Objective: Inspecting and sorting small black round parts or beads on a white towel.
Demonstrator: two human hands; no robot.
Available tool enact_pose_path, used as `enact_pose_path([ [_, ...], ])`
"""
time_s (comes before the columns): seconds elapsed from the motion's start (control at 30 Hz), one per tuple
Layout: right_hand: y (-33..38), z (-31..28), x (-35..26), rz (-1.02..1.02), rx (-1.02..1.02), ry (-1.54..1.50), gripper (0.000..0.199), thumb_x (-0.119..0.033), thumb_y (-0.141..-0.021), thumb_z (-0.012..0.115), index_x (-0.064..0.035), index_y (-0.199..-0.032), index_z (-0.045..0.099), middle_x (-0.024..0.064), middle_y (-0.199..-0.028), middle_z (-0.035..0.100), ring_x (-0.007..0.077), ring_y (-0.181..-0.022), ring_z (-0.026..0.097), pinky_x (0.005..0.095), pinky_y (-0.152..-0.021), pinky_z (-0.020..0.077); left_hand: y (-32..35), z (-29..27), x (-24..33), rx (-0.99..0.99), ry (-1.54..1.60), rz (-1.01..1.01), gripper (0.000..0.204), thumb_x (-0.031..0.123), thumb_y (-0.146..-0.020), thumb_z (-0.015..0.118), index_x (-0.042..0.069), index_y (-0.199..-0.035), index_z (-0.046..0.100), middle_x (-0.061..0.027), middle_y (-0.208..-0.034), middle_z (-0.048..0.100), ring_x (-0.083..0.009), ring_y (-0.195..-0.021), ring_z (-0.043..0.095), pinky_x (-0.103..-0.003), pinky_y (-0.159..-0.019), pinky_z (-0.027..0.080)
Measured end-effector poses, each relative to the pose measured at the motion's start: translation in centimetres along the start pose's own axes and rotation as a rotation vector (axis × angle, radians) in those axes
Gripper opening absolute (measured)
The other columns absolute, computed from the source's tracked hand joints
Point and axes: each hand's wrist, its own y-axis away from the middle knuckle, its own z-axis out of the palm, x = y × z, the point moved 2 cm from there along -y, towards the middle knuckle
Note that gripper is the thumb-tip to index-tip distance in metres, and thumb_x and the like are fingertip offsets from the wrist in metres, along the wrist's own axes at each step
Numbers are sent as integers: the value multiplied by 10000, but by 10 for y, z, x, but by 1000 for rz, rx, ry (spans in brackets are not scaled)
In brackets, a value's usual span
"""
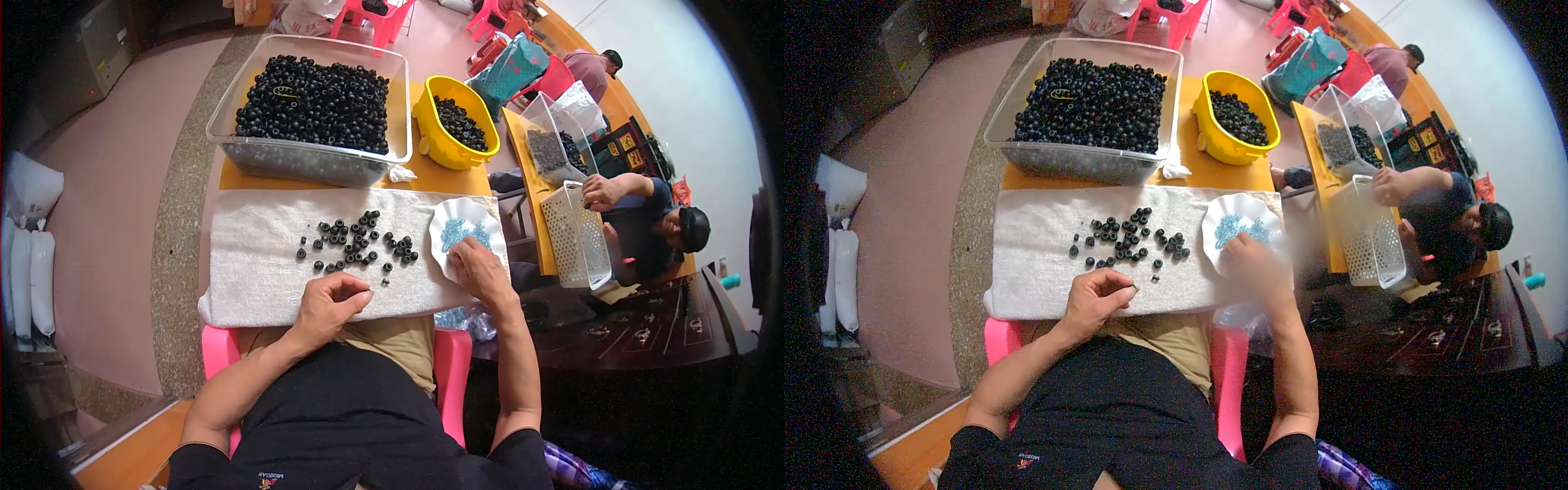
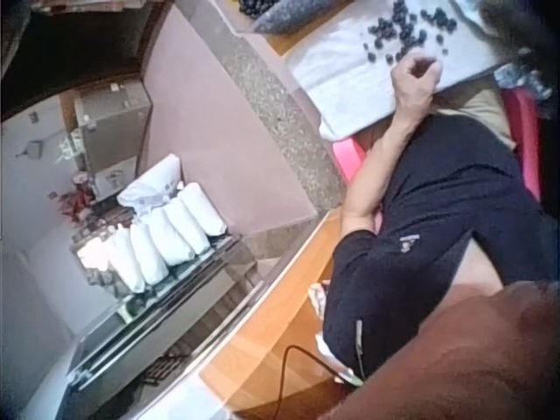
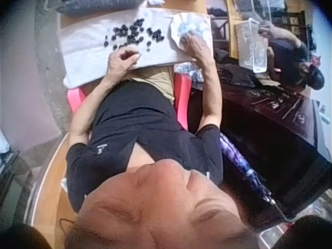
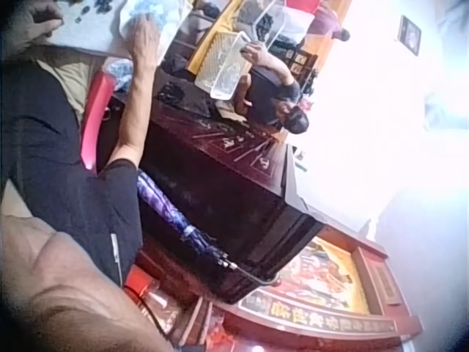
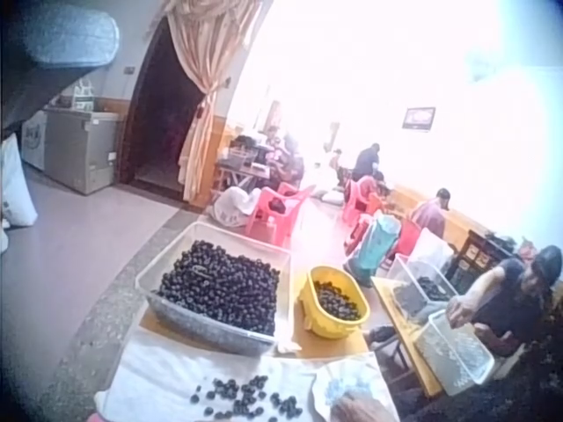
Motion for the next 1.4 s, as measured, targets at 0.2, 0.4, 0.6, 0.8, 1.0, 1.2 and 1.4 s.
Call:
enact_pose_path([
  [0.2,2,-2,-2,-3,4,34,107,-139,-897,579,-45,-926,625,145,-925,598,350,-881,603,415,-771,495,0,0,-1,6,9,9,117,84,-856,700,14,-942,664,-25,-813,663,-73,-702,605,-222,-635,506],
  [0.4,3,-1,3,-83,47,26,101,-135,-868,594,-50,-880,646,126,-895,646,319,-863,610,411,-773,498,-2,1,-1,8,9,10,116,80,-856,700,10,-939,660,-25,-815,661,-75,-701,606,-222,-636,508],
  [0.6,-2,2,1,-162,130,-26,82,-111,-762,627,-60,-805,674,109,-777,659,308,-775,624,403,-746,510,-1,-1,-4,20,8,16,113,77,-857,697,7,-938,660,-25,-810,662,-75,-693,608,-222,-634,513],
  [0.8,-2,10,6,-182,193,5,90,-96,-739,631,-62,-806,680,104,-789,658,292,-773,641,380,-715,525,-3,0,-5,32,-13,21,105,66,-859,693,3,-935,658,-27,-802,660,-76,-687,616,-220,-619,522],
  [1.0,12,-18,7,28,631,-327,86,-47,-769,692,-50,-854,678,95,-762,636,204,-662,629,292,-600,502,-2,-2,-5,49,5,3,112,59,-862,688,4,-953,653,-29,-807,663,-82,-688,622,-219,-621,525],
  [1.2,26,-53,156,712,1282,-844,304,-202,-835,767,-59,-1029,582,-3,-840,560,79,-638,529,227,-545,467,-3,4,-1,53,2,7,104,71,-856,696,2,-927,666,-12,-773,652,-66,-676,597,-223,-637,511],
  [1.4,27,-53,277,550,1262,-981,268,-209,-849,757,-56,-1001,598,21,-860,601,114,-645,568,245,-603,519,-1,1,-2,31,-28,8,108,58,-864,684,6,-953,650,-40,-841,669,-88,-712,624,-232,-646,525],
])
